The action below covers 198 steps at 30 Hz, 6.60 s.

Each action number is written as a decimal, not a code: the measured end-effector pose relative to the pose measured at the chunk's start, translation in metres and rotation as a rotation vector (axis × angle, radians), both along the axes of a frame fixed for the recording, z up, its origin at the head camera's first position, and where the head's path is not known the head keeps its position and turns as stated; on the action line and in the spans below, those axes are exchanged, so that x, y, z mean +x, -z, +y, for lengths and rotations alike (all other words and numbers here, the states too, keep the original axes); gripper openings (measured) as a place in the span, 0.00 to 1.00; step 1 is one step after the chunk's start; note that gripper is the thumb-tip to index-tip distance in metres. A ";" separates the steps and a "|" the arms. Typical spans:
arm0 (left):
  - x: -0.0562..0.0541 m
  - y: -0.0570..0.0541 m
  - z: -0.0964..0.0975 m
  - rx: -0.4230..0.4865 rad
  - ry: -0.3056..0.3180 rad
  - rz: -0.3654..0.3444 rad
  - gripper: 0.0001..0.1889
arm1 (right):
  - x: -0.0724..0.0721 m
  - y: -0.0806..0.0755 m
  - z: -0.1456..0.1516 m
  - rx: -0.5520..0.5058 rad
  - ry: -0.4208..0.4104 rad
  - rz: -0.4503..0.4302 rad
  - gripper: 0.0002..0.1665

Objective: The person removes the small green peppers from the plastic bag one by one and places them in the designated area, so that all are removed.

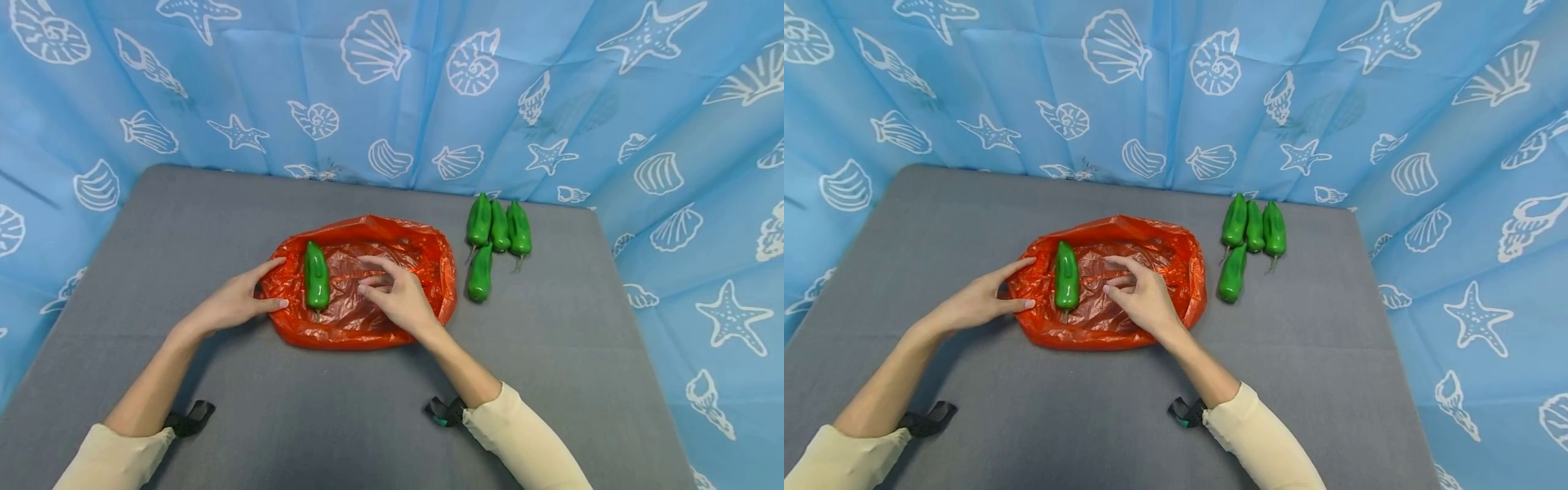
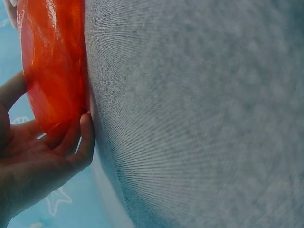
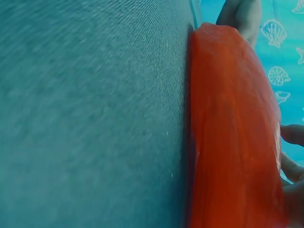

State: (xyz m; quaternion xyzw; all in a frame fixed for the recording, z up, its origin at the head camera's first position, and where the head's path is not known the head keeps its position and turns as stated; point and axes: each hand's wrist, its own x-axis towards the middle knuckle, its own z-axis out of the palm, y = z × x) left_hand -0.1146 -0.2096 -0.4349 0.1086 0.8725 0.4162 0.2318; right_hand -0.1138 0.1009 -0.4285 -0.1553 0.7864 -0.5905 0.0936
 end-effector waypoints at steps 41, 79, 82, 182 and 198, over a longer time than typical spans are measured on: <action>0.000 0.000 0.003 -0.030 0.002 0.022 0.44 | -0.014 0.007 -0.066 0.449 -0.120 -0.003 0.42; 0.002 0.001 0.004 -0.023 0.010 0.043 0.44 | -0.011 0.015 -0.067 0.488 -0.126 0.013 0.48; 0.002 0.000 0.003 -0.022 0.009 0.039 0.44 | -0.012 0.015 -0.065 0.459 -0.116 -0.002 0.48; 0.002 -0.001 0.003 0.011 -0.003 0.015 0.44 | 0.004 -0.015 0.088 -0.130 0.312 -0.069 0.35; 0.002 0.002 0.002 0.006 -0.004 0.018 0.45 | 0.011 -0.014 0.116 -0.116 0.384 -0.034 0.35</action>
